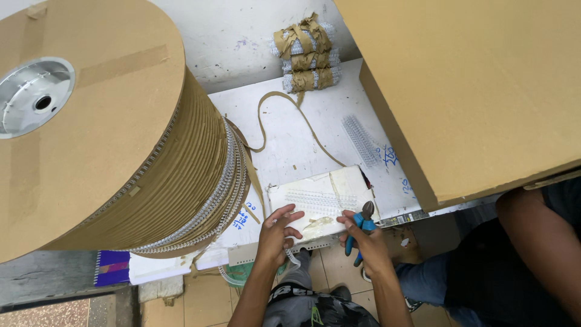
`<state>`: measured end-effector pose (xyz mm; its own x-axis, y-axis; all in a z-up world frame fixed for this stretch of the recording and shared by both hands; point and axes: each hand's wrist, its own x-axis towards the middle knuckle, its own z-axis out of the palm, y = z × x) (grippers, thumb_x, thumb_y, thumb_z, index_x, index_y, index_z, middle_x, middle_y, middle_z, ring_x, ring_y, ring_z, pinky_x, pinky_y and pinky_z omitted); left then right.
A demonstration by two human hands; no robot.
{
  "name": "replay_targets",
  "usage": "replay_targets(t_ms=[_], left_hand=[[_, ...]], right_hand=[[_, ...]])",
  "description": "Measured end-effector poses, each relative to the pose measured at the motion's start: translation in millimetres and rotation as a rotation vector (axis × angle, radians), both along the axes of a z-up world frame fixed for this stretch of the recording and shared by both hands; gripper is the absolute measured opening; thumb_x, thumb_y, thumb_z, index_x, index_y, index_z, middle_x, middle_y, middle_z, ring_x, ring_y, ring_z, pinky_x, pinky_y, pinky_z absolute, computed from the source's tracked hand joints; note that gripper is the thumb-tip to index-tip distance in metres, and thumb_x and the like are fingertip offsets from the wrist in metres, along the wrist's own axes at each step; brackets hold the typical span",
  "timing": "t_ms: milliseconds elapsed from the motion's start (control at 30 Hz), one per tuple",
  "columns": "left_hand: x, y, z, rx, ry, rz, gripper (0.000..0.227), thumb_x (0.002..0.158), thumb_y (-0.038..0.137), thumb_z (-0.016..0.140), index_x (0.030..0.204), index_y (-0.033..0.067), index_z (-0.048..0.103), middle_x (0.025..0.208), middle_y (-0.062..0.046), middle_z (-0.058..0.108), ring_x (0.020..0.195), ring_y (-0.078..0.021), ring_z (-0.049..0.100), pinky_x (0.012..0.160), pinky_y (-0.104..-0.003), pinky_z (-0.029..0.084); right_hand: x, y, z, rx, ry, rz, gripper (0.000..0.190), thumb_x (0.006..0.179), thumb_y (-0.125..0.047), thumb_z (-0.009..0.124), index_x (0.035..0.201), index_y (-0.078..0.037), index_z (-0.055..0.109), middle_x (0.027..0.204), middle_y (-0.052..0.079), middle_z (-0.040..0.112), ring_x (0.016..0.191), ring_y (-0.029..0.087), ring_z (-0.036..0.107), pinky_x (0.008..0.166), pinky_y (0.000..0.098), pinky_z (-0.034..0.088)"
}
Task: The person cuts a length of double loop wire from a large spool using pliers, then bundles the cut pieces with a brown paper strip. They repeat this process, cutting additional lengths of wire and placing them on the table.
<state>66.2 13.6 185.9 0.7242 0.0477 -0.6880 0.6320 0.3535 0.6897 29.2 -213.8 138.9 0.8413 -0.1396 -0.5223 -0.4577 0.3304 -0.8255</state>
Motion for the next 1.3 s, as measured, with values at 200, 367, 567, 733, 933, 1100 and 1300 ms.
replay_targets(t_ms=[200, 367, 567, 733, 933, 1100, 1300], left_hand=[[-27.2, -24.9, -3.6, -0.205, -0.156, -0.053, 0.026, 0.110, 0.020, 0.061, 0.124, 0.0009, 0.072, 0.090, -0.016, 0.080, 0.049, -0.0141, 0.056, 0.038, -0.022, 0.031], [-20.9, -46.6, -4.5, -0.182, -0.294, 0.060, 0.034, 0.110, 0.030, 0.057, 0.121, 0.0010, 0.070, 0.084, -0.013, 0.071, 0.068, -0.0190, 0.061, 0.059, -0.032, 0.042], [20.3, -32.0, -51.7, 0.887, -0.901, -0.686, 0.070, 0.100, 0.038, 0.066, 0.161, 0.0124, 0.043, 0.160, -0.016, 0.050, 0.150, -0.0394, 0.042, 0.122, -0.062, 0.028], [41.2, -40.3, -85.8, 1.311, -1.138, -0.919, 0.069, 0.088, 0.025, 0.083, 0.149, 0.0049, 0.058, 0.152, -0.017, 0.057, 0.139, -0.0424, 0.046, 0.122, -0.068, 0.020], [50.0, -46.3, -83.0, 1.278, -0.966, -1.122, 0.020, 0.094, 0.014, 0.076, 0.113, 0.0103, 0.071, 0.116, -0.010, 0.066, 0.106, -0.0334, 0.058, 0.092, -0.050, 0.041], [64.5, -52.1, -49.4, 1.171, -0.765, -1.142, 0.021, 0.111, 0.026, 0.052, 0.117, 0.0066, 0.057, 0.082, -0.015, 0.070, 0.066, -0.0387, 0.064, 0.054, -0.053, 0.045], [134.5, -77.8, -15.6, 0.009, -0.299, -0.425, 0.016, 0.114, 0.023, 0.056, 0.112, 0.0073, 0.056, 0.083, -0.009, 0.064, 0.058, -0.0182, 0.057, 0.051, -0.033, 0.047]], right_hand=[[-12.9, 7.6, -7.9, 0.017, -0.058, 0.388, 0.030, 0.093, -0.005, 0.079, 0.120, 0.005, 0.082, 0.110, 0.016, 0.088, 0.068, 0.023, 0.071, 0.071, 0.0399, 0.062], [-22.6, 16.8, -36.1, 0.112, -0.110, 0.539, 0.016, 0.088, -0.015, 0.089, 0.090, -0.001, 0.080, 0.076, 0.011, 0.076, 0.068, 0.023, 0.071, 0.067, 0.0400, 0.062], [-27.2, -21.4, -27.2, 0.034, -0.070, 0.440, 0.022, 0.087, -0.017, 0.086, 0.094, 0.003, 0.080, 0.082, 0.018, 0.082, 0.071, 0.028, 0.075, 0.071, 0.0435, 0.062], [-35.2, -42.8, -39.0, 0.084, -0.038, 0.304, 0.031, 0.091, -0.016, 0.081, 0.111, 0.007, 0.080, 0.097, 0.024, 0.083, 0.082, 0.035, 0.072, 0.075, 0.0502, 0.062], [-67.6, -54.2, -38.1, 0.126, -0.002, 0.186, 0.021, 0.092, -0.011, 0.080, 0.105, 0.004, 0.079, 0.098, 0.025, 0.082, 0.082, 0.038, 0.073, 0.073, 0.0540, 0.065], [-79.9, -50.7, -34.8, 0.126, 0.042, 0.142, 0.019, 0.093, -0.009, 0.079, 0.098, 0.010, 0.076, 0.092, 0.028, 0.082, 0.069, 0.034, 0.069, 0.054, 0.0463, 0.059], [-77.3, -57.6, -61.6, 0.225, 0.136, 0.099, 0.025, 0.095, -0.012, 0.076, 0.114, 0.003, 0.071, 0.108, 0.030, 0.077, 0.086, 0.044, 0.070, 0.073, 0.0586, 0.067]])
